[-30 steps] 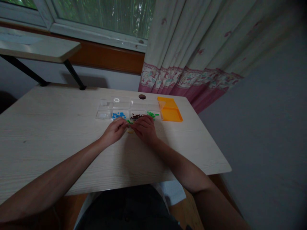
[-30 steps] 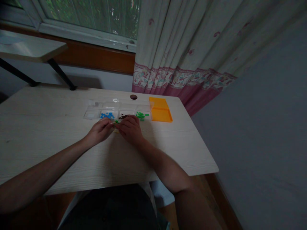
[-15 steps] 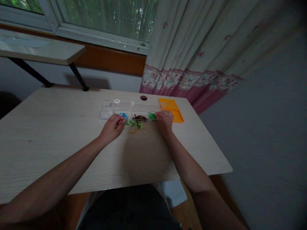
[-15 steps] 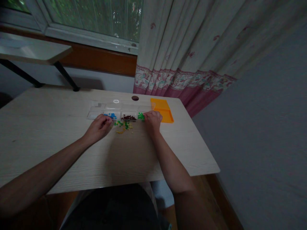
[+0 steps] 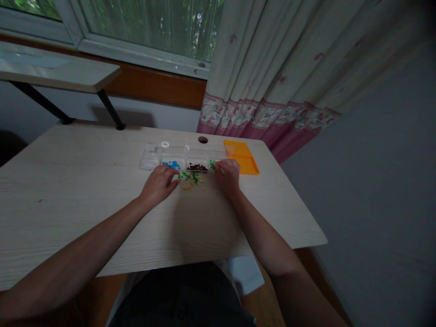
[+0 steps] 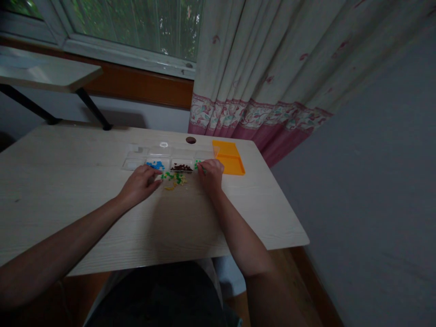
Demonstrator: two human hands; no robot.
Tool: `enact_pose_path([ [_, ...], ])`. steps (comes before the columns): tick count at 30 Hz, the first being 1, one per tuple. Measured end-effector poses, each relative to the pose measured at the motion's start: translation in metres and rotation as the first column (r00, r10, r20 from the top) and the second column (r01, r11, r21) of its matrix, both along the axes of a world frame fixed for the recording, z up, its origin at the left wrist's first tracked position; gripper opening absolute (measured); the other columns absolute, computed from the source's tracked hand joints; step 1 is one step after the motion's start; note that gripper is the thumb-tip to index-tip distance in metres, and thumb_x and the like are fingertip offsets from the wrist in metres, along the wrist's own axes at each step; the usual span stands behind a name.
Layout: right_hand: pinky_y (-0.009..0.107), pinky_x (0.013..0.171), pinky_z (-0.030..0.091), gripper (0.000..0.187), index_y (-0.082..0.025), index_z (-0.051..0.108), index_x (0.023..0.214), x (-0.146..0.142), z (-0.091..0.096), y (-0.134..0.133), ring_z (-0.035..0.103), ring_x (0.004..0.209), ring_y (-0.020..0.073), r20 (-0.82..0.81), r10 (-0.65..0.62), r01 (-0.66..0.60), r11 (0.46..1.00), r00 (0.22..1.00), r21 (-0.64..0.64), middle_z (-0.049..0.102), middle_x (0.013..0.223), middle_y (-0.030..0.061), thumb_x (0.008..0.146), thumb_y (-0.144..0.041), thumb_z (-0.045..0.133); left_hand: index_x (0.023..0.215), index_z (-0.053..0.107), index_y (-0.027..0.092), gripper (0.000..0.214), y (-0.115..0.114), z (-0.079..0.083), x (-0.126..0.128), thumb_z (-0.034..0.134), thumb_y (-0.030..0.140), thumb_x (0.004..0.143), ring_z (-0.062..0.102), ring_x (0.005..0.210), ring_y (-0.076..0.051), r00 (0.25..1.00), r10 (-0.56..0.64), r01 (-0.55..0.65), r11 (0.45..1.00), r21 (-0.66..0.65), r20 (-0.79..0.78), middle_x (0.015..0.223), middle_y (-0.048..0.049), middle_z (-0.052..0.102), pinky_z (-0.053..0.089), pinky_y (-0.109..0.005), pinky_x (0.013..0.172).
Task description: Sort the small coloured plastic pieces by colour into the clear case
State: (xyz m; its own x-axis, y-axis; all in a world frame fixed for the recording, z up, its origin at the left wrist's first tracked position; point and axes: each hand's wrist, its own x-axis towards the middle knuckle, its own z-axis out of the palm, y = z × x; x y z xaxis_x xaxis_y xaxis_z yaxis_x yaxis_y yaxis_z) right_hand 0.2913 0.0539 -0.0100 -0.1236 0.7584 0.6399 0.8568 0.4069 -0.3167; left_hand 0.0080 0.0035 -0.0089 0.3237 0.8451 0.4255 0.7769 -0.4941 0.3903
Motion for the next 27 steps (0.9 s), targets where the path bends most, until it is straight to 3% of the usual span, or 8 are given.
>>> enact_pose_path([
  [7, 0.035, 0.087, 0.035, 0.022, -0.023, 0.073, 0.086, -0.0005, 0.0019, -0.0021, 0.058, 0.093, 0.0203, 0.016, 0.004, -0.004, 1.0, 1.0, 0.0, 0.072, 0.091, 0.0034, 0.094, -0.037, 0.059, 0.107, 0.066, 0.017, 0.026, -0.002, 0.0005, 0.0006, 0.052, 0.035, 0.093, 0.053, 0.097, -0.027, 0.994, -0.015, 0.016, 1.0, 0.015, -0.112, 0.097, -0.0102, 0.058, 0.045, -0.042, 0.089],
  [17, 0.035, 0.086, 0.036, 0.023, -0.023, 0.074, 0.086, -0.0005, 0.001, -0.0004, 0.06, 0.091, 0.0199, 0.017, 0.03, -0.03, 0.999, 0.999, 0.018, 0.073, 0.088, 0.0027, 0.094, -0.038, 0.058, 0.093, 0.062, 0.018, 0.017, -0.0025, 0.0022, 0.0025, 0.05, 0.03, 0.095, 0.054, 0.091, -0.025, 0.994, -0.041, 0.039, 0.999, -0.016, -0.1, 0.091, -0.0083, 0.06, 0.045, -0.039, 0.083],
  [27, 0.035, 0.087, 0.036, 0.023, -0.023, 0.074, 0.085, -0.0041, 0.0065, -0.0059, 0.058, 0.09, 0.0197, 0.012, 0.021, -0.021, 1.0, 1.0, 0.006, 0.073, 0.088, 0.0031, 0.094, -0.036, 0.057, 0.102, 0.058, 0.017, 0.015, -0.0018, 0.0008, 0.0033, 0.052, 0.026, 0.092, 0.056, 0.094, -0.025, 1.0, -0.029, 0.028, 0.998, -0.065, -0.009, 0.094, -0.0088, 0.062, 0.047, -0.04, 0.084],
])
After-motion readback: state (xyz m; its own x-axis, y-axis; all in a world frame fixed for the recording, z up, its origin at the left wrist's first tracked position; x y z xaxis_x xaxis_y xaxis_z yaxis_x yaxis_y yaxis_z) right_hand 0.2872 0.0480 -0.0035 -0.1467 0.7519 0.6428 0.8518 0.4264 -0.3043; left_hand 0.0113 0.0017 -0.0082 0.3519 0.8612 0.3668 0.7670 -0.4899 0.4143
